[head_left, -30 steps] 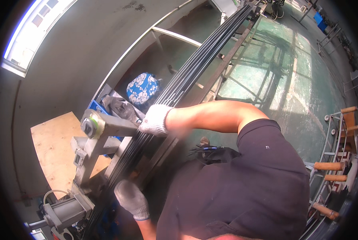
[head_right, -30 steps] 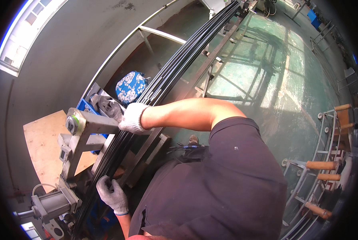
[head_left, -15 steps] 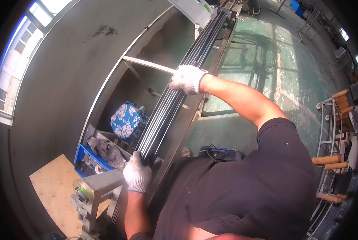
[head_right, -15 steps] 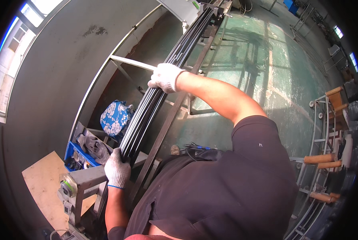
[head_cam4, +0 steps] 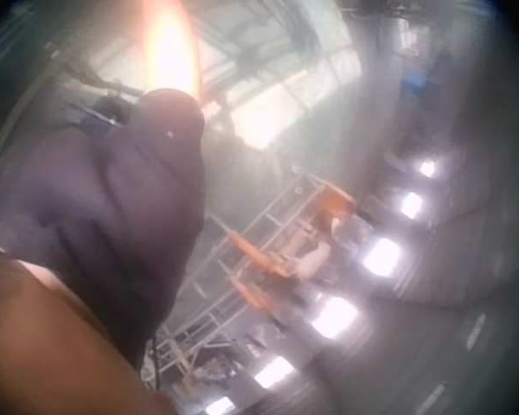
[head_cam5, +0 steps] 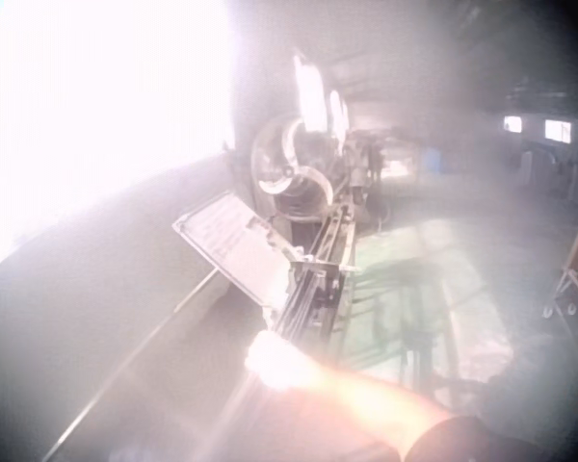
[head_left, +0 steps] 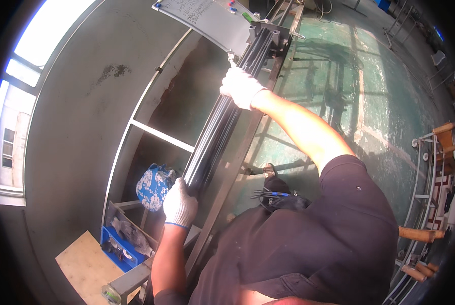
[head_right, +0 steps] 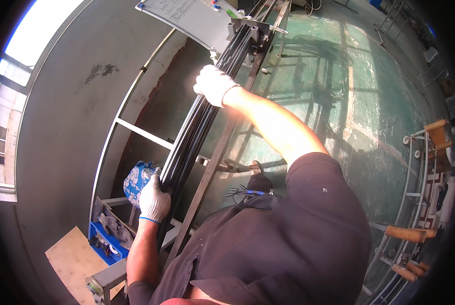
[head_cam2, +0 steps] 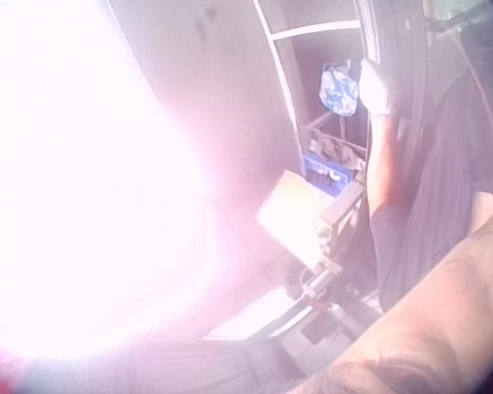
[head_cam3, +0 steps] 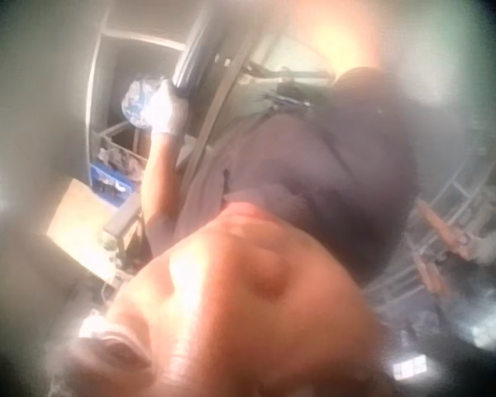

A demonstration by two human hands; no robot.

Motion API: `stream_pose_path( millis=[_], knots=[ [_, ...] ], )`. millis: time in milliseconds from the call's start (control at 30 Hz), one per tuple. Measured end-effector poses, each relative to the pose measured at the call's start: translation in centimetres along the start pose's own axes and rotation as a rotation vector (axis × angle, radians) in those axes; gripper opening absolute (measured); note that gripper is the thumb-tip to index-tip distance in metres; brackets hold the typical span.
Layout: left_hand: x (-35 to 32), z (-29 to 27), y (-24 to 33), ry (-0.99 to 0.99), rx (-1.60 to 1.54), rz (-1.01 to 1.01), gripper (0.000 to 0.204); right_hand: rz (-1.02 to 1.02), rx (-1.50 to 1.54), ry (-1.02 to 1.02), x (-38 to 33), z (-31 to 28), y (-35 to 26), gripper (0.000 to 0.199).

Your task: The person repeatedly picks up bundles of long metal rods from a rack, places them into a cutting machine, and then moves the cut pieces to a nearby table. The person wears gloves and uses both hands to handle the rods throughout the process.

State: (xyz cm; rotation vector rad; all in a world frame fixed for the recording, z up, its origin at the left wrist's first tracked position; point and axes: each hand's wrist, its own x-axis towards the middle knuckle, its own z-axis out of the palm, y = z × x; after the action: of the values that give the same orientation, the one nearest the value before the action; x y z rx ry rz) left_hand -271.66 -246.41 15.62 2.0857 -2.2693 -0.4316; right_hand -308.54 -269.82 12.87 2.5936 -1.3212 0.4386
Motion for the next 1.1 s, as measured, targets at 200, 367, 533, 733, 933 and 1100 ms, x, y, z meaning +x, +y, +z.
stream_pose_path(
  millis=[200, 367, 533, 733, 933, 1100],
  knots=[
    [10.3, -0.4, 9.5, -0.052, -0.021, -0.024, 0.03, 0.084, 0.01, -0.083, 1.7, 1.0, 13.2, 0.015],
    [17.2, 0.6, 15.1, -0.05, 0.005, -0.029, 0.034, 0.169, 0.121, -0.162, 3.1, 1.0, 21.2, 0.038],
    [21.6, 2.0, 18.4, -0.02, 0.073, 0.059, 0.035, 0.208, 0.235, -0.144, 2.0, 2.9, 24.8, 0.067],
    [24.3, 1.7, 22.2, -0.01, 0.063, 0.103, 0.036, -0.131, 0.49, -0.306, 0.2, -2.3, 14.3, 0.069],
    [28.0, 3.1, 24.1, 0.052, 0.018, 0.132, 0.034, -0.341, 0.235, 0.135, 0.1, 3.7, 13.2, 0.026],
    [29.4, 3.3, 24.8, 0.046, 0.049, 0.139, 0.036, -0.356, 0.177, 0.072, 0.7, 3.7, 14.0, 0.022]
  ],
)
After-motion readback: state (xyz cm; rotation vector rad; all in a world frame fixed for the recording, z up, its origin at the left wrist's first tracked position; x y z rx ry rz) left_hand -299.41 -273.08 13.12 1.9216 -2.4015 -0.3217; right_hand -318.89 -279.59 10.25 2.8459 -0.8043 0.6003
